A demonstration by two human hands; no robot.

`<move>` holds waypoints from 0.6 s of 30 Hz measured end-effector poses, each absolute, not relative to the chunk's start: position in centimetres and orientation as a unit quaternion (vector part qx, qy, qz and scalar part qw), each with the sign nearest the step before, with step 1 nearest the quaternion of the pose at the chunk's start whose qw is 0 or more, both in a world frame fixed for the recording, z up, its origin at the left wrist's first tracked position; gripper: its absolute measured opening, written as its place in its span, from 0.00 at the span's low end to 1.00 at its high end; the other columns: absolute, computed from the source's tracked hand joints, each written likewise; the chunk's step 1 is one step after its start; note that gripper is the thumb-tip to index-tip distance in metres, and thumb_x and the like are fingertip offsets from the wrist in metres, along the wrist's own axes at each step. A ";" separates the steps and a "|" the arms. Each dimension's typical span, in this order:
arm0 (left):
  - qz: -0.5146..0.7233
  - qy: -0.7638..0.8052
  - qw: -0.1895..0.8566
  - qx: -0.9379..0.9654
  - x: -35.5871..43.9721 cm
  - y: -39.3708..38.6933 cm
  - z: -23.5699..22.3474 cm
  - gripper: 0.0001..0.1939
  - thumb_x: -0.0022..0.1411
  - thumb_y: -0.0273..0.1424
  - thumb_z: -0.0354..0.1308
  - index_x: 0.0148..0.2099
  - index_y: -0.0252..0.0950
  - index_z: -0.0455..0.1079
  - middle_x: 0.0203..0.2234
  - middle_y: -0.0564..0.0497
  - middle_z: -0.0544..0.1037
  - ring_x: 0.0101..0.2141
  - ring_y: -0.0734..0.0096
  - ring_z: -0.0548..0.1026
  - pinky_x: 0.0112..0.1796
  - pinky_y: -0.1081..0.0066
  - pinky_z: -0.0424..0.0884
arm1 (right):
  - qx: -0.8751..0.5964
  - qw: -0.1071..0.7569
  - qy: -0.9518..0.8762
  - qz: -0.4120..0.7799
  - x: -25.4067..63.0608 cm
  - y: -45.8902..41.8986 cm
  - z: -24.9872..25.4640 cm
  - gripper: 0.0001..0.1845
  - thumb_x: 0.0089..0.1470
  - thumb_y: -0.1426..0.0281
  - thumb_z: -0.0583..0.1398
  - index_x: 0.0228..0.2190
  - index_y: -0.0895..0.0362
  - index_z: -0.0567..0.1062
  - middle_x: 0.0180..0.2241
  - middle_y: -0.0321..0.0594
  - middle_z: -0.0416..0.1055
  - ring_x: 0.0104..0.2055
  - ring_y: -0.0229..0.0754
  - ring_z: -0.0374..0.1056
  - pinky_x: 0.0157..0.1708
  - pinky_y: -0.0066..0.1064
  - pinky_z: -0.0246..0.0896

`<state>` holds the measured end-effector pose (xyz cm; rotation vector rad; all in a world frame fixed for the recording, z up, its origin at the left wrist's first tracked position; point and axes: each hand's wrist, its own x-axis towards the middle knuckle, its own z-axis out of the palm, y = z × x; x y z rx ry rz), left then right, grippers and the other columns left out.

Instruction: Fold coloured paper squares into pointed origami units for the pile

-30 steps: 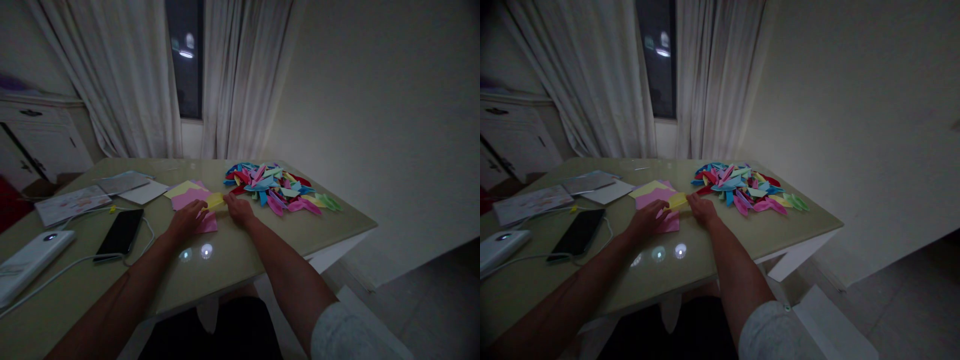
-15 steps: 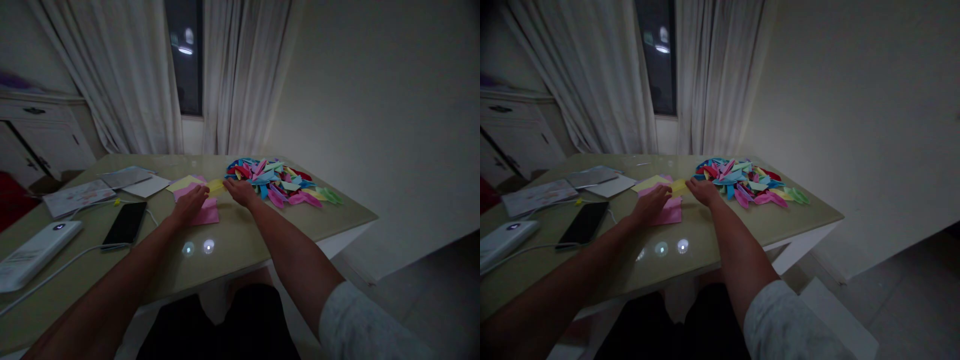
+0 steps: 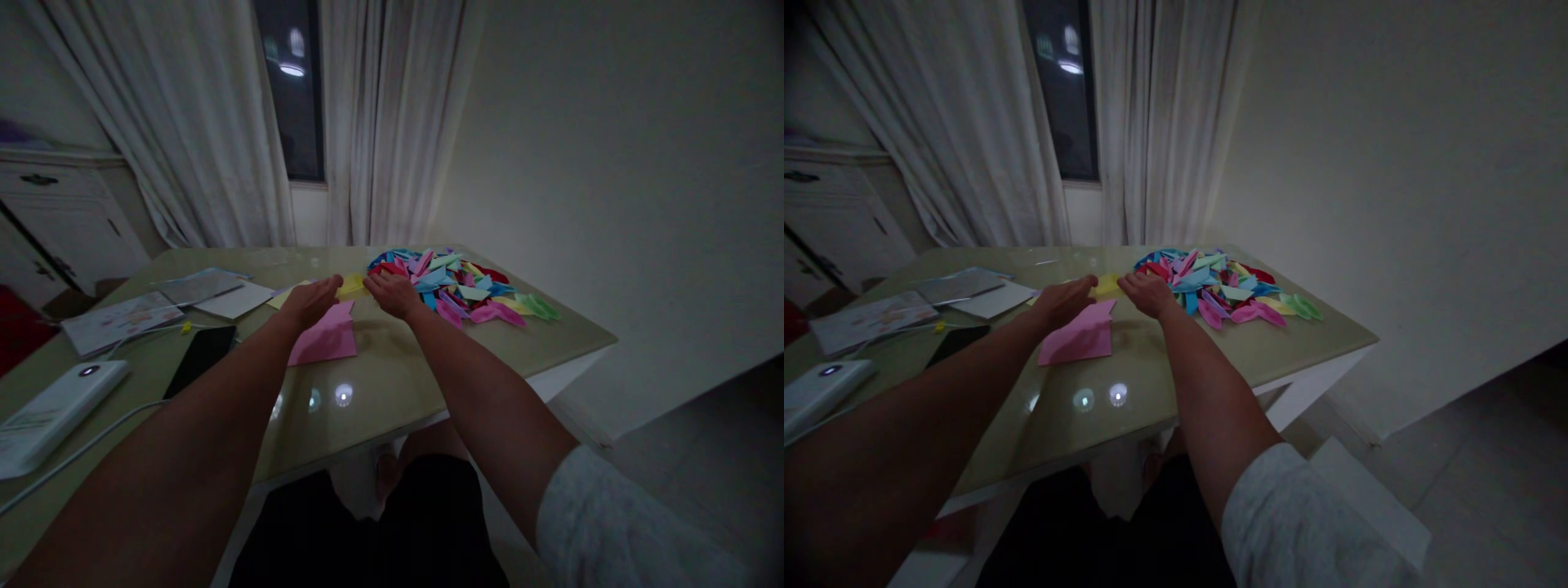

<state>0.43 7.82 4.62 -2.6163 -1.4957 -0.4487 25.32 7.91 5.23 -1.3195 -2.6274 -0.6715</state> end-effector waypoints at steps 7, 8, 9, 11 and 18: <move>-0.113 -0.481 0.085 -0.865 0.8 7.7 6.0 0.14 0.78 0.32 0.50 0.61 0.36 0.66 0.53 0.34 0.82 0.51 0.43 0.83 0.46 0.54 0.76 | -0.459 0.058 -0.860 -0.215 25.4 8.0 5.1 0.25 0.72 0.76 0.45 0.63 0.59 0.70 0.57 0.56 0.73 0.44 0.51 0.71 0.37 0.39 0.57; -0.112 -0.480 0.087 -0.866 0.8 7.7 6.0 0.14 0.78 0.31 0.49 0.60 0.36 0.66 0.53 0.33 0.82 0.51 0.43 0.83 0.46 0.54 0.76 | -0.460 0.056 -0.860 -0.212 25.3 7.9 5.1 0.25 0.72 0.76 0.45 0.63 0.58 0.70 0.58 0.56 0.73 0.43 0.51 0.72 0.36 0.39 0.57; -0.113 -0.480 0.089 -0.866 0.9 7.7 6.0 0.13 0.78 0.31 0.48 0.60 0.36 0.67 0.53 0.34 0.82 0.51 0.44 0.83 0.46 0.54 0.76 | -0.462 0.055 -0.860 -0.209 25.3 7.9 5.2 0.25 0.73 0.75 0.44 0.63 0.58 0.70 0.58 0.56 0.73 0.43 0.51 0.72 0.37 0.39 0.57; -0.118 -0.480 0.088 -0.865 0.9 7.7 5.9 0.13 0.78 0.31 0.49 0.59 0.37 0.67 0.53 0.34 0.82 0.51 0.45 0.83 0.46 0.55 0.75 | -0.466 0.055 -0.860 -0.201 25.4 7.8 5.2 0.26 0.73 0.75 0.43 0.63 0.57 0.70 0.58 0.56 0.73 0.43 0.51 0.72 0.37 0.39 0.58; -0.196 -0.524 0.074 -0.825 2.2 7.8 3.9 0.10 0.75 0.32 0.58 0.56 0.41 0.70 0.52 0.43 0.82 0.48 0.52 0.83 0.40 0.63 0.73 | -0.497 0.101 -0.846 -0.165 25.9 8.3 4.6 0.25 0.74 0.73 0.45 0.61 0.54 0.74 0.60 0.53 0.73 0.46 0.52 0.73 0.39 0.40 0.63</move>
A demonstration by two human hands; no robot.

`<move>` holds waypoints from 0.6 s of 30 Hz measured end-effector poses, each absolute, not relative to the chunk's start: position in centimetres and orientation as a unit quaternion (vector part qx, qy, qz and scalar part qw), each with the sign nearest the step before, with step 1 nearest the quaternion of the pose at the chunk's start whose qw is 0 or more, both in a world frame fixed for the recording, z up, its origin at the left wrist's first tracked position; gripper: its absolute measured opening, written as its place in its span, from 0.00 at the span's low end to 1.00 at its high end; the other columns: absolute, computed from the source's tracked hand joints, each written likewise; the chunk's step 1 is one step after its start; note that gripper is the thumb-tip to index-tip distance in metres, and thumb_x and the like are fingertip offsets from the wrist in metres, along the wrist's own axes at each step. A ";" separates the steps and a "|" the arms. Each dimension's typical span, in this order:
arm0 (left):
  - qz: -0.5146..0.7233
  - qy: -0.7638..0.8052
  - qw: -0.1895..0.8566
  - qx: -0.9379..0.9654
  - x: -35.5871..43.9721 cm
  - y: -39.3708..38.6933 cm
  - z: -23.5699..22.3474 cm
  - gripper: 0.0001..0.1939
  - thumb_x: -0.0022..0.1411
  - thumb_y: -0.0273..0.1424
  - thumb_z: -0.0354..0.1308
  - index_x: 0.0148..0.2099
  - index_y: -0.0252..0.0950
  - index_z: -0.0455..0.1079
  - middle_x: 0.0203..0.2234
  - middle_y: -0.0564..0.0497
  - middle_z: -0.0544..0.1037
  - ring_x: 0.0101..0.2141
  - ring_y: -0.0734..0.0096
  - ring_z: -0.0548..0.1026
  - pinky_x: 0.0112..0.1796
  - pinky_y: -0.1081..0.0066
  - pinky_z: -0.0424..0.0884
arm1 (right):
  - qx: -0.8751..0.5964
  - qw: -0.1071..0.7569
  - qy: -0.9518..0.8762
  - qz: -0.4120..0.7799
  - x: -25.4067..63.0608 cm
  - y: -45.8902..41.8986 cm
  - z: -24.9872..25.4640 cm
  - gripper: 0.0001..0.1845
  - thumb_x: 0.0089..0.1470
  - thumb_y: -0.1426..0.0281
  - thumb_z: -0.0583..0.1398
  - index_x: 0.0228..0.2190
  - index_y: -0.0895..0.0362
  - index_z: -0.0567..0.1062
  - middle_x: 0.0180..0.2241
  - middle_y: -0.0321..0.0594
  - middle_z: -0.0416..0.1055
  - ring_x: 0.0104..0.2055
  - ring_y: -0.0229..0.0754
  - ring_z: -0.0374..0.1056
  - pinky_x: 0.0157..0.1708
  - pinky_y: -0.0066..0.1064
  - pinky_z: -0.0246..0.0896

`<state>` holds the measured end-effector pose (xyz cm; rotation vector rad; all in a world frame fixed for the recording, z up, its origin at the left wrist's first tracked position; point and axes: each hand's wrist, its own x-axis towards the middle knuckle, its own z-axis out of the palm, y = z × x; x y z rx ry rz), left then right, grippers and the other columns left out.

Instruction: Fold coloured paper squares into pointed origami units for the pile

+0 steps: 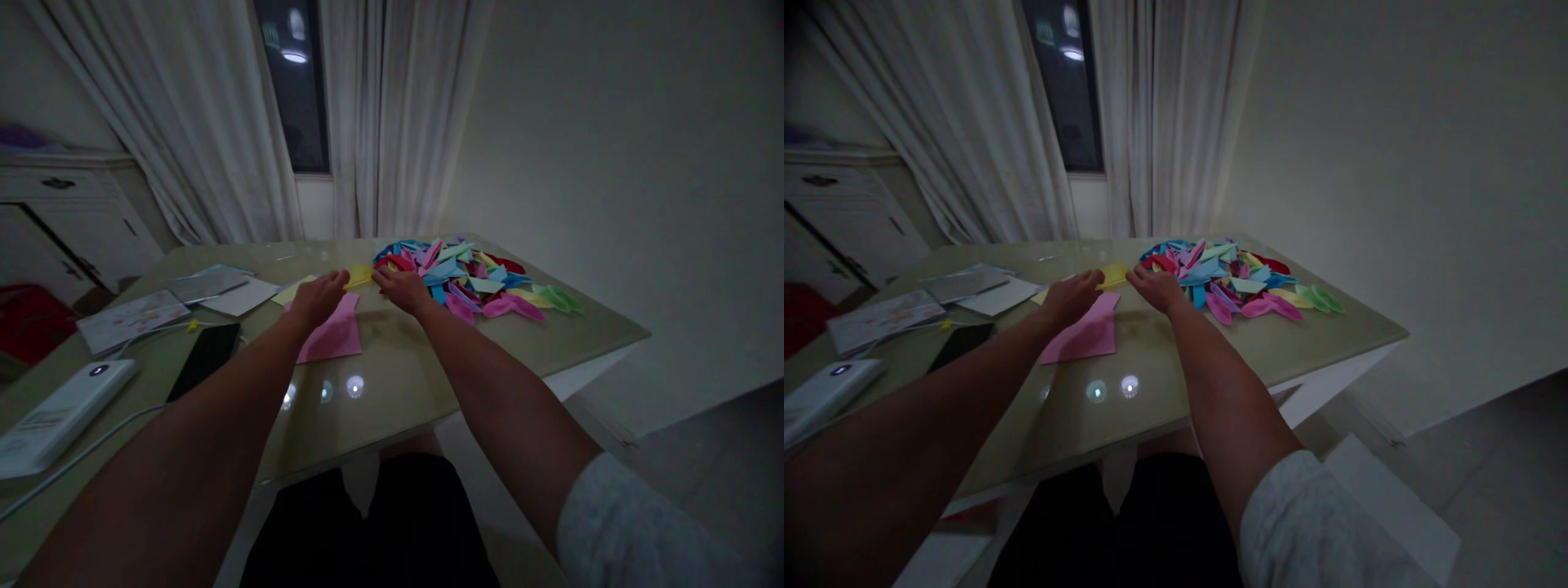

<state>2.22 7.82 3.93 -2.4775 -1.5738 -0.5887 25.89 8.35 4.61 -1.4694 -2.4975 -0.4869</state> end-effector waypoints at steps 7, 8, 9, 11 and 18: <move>-0.365 -0.588 0.100 -0.715 4.0 5.1 1.2 0.08 0.77 0.32 0.54 0.48 0.36 0.73 0.45 0.43 0.83 0.40 0.58 0.83 0.35 0.66 0.70 | -0.545 0.314 -0.769 -0.116 23.4 8.6 2.2 0.21 0.72 0.73 0.50 0.60 0.56 0.73 0.64 0.57 0.67 0.60 0.53 0.70 0.44 0.38 0.70; -0.376 -0.581 0.106 -0.714 3.9 4.5 0.8 0.07 0.76 0.32 0.56 0.47 0.37 0.74 0.44 0.44 0.84 0.38 0.59 0.83 0.34 0.67 0.70 | -0.527 0.398 -0.748 -0.070 22.9 8.4 1.4 0.18 0.71 0.71 0.52 0.57 0.56 0.74 0.64 0.55 0.68 0.61 0.52 0.69 0.46 0.38 0.71; -0.386 -0.572 0.113 -0.715 3.7 3.9 0.3 0.07 0.75 0.32 0.57 0.46 0.37 0.75 0.43 0.44 0.84 0.38 0.59 0.83 0.33 0.67 0.69 | -0.502 0.461 -0.732 -0.017 22.4 8.2 0.5 0.15 0.71 0.68 0.54 0.54 0.56 0.75 0.62 0.55 0.69 0.60 0.52 0.70 0.49 0.39 0.71; -0.395 -0.554 0.131 -0.721 3.3 2.9 -0.6 0.08 0.75 0.34 0.58 0.44 0.38 0.77 0.41 0.45 0.85 0.35 0.59 0.82 0.31 0.66 0.67 | -0.469 0.525 -0.701 0.114 21.8 7.8 -1.2 0.13 0.71 0.63 0.56 0.51 0.55 0.74 0.53 0.50 0.75 0.48 0.48 0.75 0.48 0.40 0.72; -0.385 -0.466 0.156 -0.781 3.3 2.0 -1.8 0.09 0.77 0.35 0.58 0.47 0.38 0.78 0.41 0.45 0.86 0.39 0.61 0.83 0.38 0.67 0.72 | -0.372 0.517 -0.688 0.349 22.0 6.2 -2.1 0.31 0.66 0.57 0.64 0.65 0.50 0.63 0.47 0.43 0.79 0.30 0.38 0.77 0.31 0.31 0.72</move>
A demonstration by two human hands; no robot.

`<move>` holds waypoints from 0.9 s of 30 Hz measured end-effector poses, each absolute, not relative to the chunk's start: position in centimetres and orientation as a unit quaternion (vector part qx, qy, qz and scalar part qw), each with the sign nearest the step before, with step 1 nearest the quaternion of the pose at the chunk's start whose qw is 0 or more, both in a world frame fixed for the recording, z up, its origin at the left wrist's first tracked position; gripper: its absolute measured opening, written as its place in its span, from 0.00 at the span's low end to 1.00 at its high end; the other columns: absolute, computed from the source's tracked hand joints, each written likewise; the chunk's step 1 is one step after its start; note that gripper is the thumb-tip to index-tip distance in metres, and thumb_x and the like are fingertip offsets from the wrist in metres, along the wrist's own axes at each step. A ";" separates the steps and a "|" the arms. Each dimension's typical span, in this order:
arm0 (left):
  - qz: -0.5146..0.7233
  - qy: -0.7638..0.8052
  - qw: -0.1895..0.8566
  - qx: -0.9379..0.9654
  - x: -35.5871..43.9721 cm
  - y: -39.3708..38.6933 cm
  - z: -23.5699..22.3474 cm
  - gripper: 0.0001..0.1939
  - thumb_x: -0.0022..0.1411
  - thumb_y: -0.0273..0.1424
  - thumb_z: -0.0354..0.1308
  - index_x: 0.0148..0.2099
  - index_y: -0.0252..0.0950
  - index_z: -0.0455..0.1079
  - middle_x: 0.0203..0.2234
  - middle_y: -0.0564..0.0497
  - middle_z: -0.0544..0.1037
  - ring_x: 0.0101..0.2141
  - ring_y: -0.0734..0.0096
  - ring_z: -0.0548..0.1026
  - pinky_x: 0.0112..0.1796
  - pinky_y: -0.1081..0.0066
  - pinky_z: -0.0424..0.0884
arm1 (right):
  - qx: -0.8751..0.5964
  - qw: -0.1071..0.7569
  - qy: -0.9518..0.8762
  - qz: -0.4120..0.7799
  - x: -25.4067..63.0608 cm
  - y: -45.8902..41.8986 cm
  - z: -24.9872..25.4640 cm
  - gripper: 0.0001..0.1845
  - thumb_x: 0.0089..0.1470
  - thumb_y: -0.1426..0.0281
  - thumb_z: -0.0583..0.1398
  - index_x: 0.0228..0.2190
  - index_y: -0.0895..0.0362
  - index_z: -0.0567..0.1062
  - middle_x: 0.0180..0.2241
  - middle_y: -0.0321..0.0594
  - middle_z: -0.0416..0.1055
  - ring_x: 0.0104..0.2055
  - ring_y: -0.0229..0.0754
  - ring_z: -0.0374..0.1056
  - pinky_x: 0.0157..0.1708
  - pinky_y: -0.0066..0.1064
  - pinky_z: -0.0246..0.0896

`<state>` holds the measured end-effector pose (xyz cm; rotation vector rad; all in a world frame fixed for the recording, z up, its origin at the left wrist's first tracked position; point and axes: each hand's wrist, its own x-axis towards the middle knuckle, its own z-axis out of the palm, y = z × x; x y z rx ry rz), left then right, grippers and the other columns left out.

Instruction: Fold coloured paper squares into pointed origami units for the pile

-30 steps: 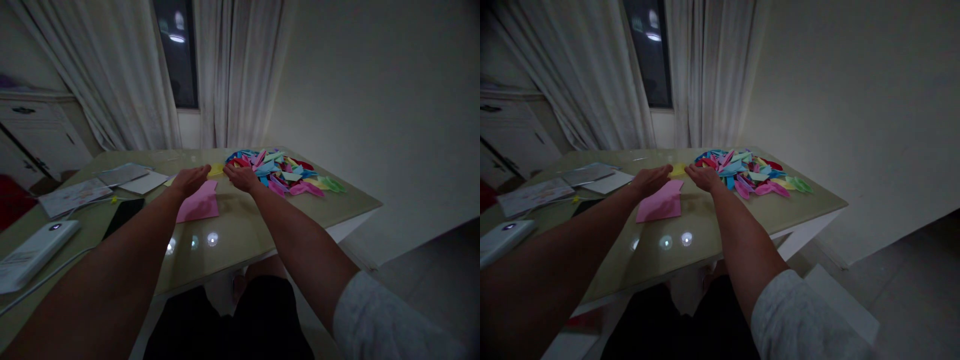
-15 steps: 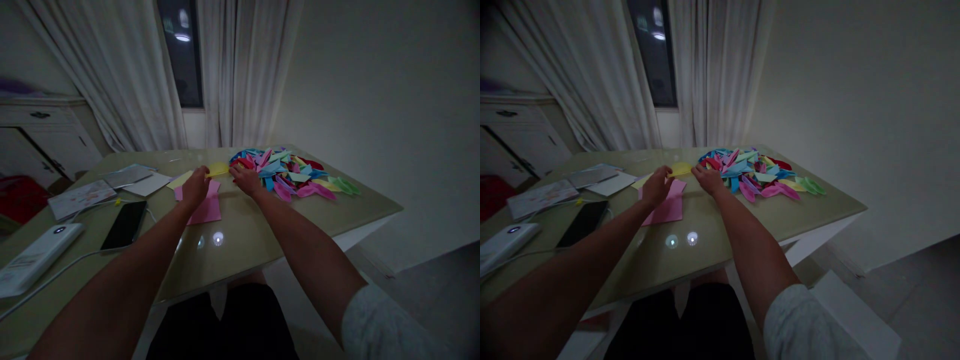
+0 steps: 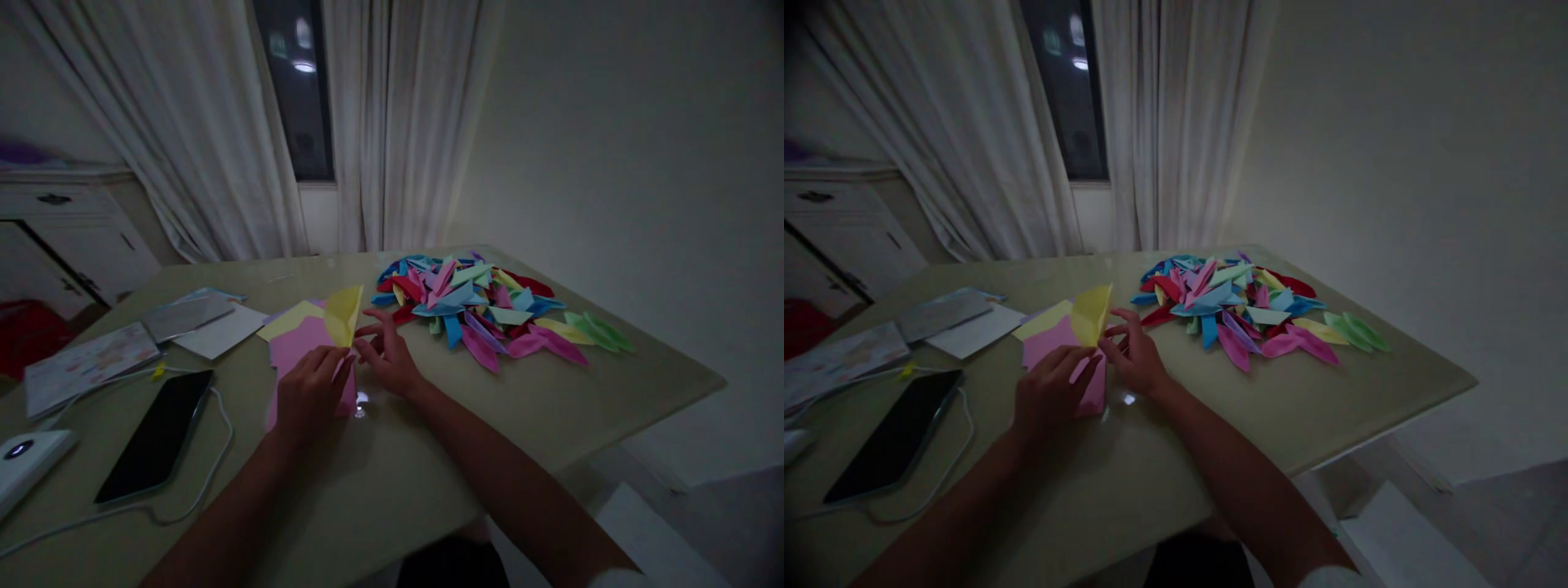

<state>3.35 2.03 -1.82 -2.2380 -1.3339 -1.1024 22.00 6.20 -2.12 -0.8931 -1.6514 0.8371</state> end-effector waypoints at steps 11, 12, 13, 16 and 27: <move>-0.325 -0.392 0.149 -0.848 3.0 2.2 -1.7 0.17 0.76 0.25 0.54 0.63 0.39 0.72 0.35 0.46 0.79 0.33 0.62 0.78 0.34 0.66 0.71 | -0.379 0.525 -0.622 0.441 21.1 5.7 -1.7 0.11 0.66 0.63 0.60 0.46 0.54 0.77 0.40 0.39 0.78 0.37 0.41 0.73 0.34 0.30 0.70; -0.313 -0.382 0.155 -0.856 2.9 2.3 -1.7 0.20 0.74 0.23 0.53 0.65 0.39 0.70 0.35 0.46 0.79 0.32 0.61 0.77 0.33 0.65 0.71 | -0.384 0.526 -0.598 0.468 21.1 5.9 -1.7 0.11 0.64 0.63 0.60 0.44 0.54 0.77 0.37 0.38 0.77 0.34 0.40 0.72 0.31 0.29 0.68; -0.304 -0.371 0.158 -0.863 2.8 2.4 -1.6 0.23 0.73 0.22 0.53 0.67 0.39 0.69 0.35 0.46 0.80 0.33 0.59 0.78 0.33 0.64 0.71 | -0.386 0.526 -0.573 0.496 21.2 6.2 -1.7 0.11 0.62 0.62 0.61 0.43 0.54 0.77 0.35 0.37 0.76 0.32 0.40 0.71 0.30 0.29 0.68; -0.298 -0.339 0.145 -0.881 2.6 2.5 -1.5 0.28 0.72 0.20 0.53 0.70 0.42 0.64 0.44 0.41 0.82 0.38 0.57 0.81 0.36 0.62 0.73 | -0.394 0.526 -0.509 0.556 21.3 6.9 -1.8 0.11 0.55 0.62 0.65 0.39 0.54 0.78 0.32 0.36 0.75 0.30 0.40 0.70 0.30 0.30 0.69; -0.560 -0.476 -0.152 -0.661 1.6 3.0 -1.6 0.33 0.70 0.37 0.66 0.72 0.51 0.61 0.62 0.43 0.67 0.39 0.69 0.78 0.35 0.68 0.79 | -0.407 0.431 -0.536 0.601 24.3 8.0 -1.0 0.15 0.54 0.60 0.67 0.39 0.57 0.80 0.29 0.35 0.77 0.24 0.36 0.74 0.25 0.27 0.66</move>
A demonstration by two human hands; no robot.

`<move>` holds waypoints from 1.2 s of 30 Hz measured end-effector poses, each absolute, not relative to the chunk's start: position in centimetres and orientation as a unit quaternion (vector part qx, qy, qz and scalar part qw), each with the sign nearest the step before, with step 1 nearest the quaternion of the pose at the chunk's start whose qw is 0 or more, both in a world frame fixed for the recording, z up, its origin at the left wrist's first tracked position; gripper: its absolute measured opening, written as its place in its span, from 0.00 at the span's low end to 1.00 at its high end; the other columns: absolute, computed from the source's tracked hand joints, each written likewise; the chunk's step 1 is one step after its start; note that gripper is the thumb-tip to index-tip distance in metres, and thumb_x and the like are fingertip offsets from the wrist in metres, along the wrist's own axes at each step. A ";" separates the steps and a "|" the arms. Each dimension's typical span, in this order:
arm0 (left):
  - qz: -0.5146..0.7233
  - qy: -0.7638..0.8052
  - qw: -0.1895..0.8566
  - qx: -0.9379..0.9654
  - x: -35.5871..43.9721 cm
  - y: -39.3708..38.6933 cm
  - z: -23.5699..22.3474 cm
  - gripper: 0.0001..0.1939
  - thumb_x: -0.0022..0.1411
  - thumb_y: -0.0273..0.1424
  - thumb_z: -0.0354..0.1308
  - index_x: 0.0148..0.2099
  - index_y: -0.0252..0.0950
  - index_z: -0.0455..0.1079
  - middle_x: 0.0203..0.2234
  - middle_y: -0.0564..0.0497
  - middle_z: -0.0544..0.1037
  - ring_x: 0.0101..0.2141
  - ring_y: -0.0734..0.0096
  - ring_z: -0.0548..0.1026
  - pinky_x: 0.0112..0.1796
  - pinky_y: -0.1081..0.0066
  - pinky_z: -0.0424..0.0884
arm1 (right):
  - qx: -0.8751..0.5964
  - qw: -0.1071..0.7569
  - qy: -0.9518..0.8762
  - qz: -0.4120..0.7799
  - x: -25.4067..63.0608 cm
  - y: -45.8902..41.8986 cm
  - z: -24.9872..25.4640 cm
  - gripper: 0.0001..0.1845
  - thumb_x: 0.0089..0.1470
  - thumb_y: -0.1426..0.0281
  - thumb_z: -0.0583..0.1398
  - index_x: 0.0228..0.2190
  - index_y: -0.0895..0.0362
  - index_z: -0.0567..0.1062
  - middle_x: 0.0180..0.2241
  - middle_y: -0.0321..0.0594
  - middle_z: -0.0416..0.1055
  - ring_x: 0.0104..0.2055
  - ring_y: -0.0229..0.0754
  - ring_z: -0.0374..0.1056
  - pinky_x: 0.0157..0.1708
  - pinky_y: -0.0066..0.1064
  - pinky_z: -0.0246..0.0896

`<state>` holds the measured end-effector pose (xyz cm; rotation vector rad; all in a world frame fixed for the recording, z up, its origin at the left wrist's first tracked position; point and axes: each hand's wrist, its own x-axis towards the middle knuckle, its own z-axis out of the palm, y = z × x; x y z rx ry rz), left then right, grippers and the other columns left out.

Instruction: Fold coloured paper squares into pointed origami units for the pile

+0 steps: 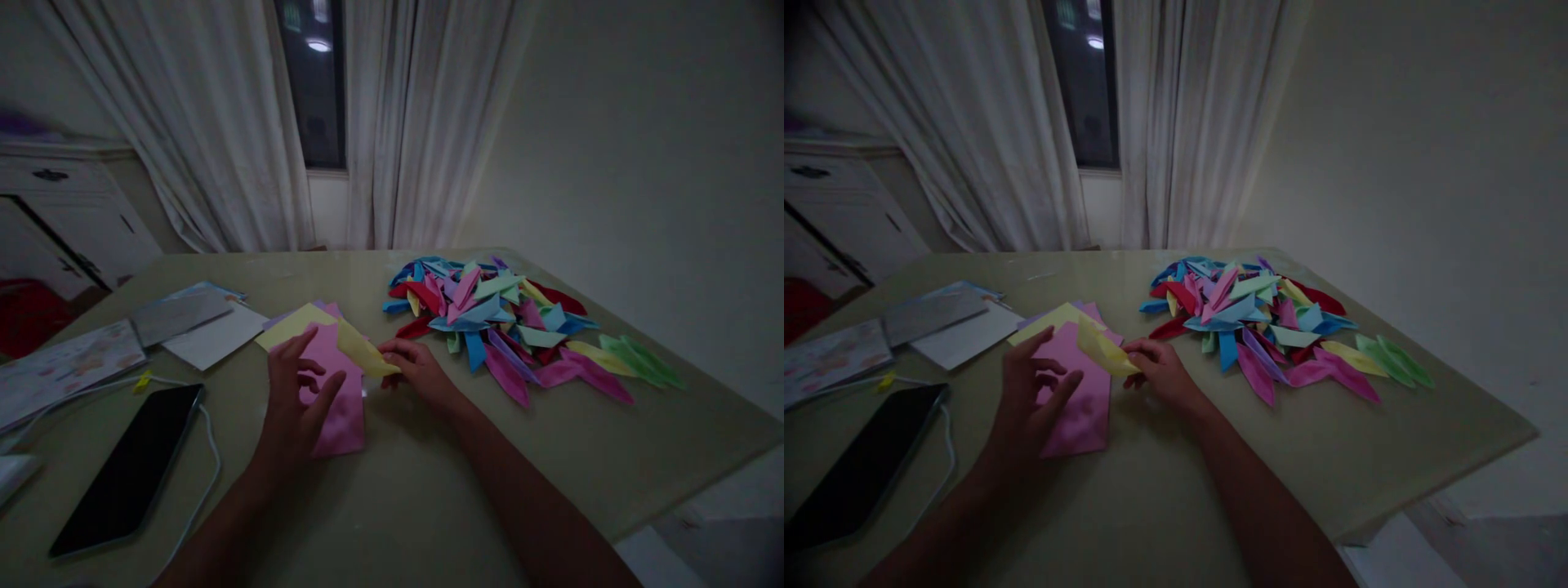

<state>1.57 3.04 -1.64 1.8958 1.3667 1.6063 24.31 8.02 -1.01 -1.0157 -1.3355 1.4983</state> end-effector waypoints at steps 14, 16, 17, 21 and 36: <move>0.505 0.499 0.383 0.591 1.0 3.9 -1.1 0.13 0.60 0.44 0.72 0.38 0.40 0.80 0.32 0.51 0.84 0.33 0.61 0.83 0.35 0.66 0.80 | -0.385 0.445 -0.556 0.587 26.1 8.1 -0.3 0.28 0.55 0.44 0.69 0.43 0.52 0.75 0.38 0.36 0.75 0.34 0.39 0.74 0.30 0.28 0.66; 0.510 0.498 0.395 0.579 0.9 4.0 -1.1 0.14 0.59 0.45 0.73 0.39 0.41 0.81 0.35 0.49 0.86 0.36 0.59 0.84 0.38 0.64 0.81 | -0.379 0.439 -0.582 0.571 26.2 8.1 -0.3 0.27 0.53 0.47 0.72 0.41 0.53 0.76 0.36 0.36 0.74 0.34 0.40 0.73 0.31 0.29 0.66; 0.510 0.496 0.400 0.578 0.8 4.0 -1.2 0.14 0.59 0.45 0.73 0.39 0.41 0.81 0.35 0.49 0.86 0.37 0.58 0.84 0.39 0.63 0.82 | -0.384 0.435 -0.595 0.556 26.2 8.1 -0.3 0.25 0.52 0.48 0.73 0.39 0.53 0.76 0.34 0.36 0.74 0.33 0.39 0.71 0.32 0.29 0.65; 0.513 0.484 0.422 0.570 1.1 3.9 -1.4 0.19 0.64 0.51 0.68 0.39 0.39 0.83 0.39 0.47 0.85 0.39 0.58 0.84 0.43 0.61 0.83 | -0.413 0.434 -0.629 0.495 26.3 8.4 -0.9 0.21 0.60 0.51 0.68 0.30 0.56 0.78 0.29 0.37 0.74 0.31 0.39 0.67 0.32 0.31 0.63; 0.524 0.528 0.359 0.564 1.2 3.6 -1.4 0.20 0.67 0.48 0.65 0.30 0.38 0.77 0.28 0.52 0.78 0.31 0.66 0.76 0.33 0.70 0.74 | -0.375 0.410 -0.696 0.455 26.3 7.6 -0.2 0.21 0.64 0.50 0.65 0.31 0.55 0.83 0.42 0.44 0.78 0.38 0.43 0.71 0.33 0.31 0.64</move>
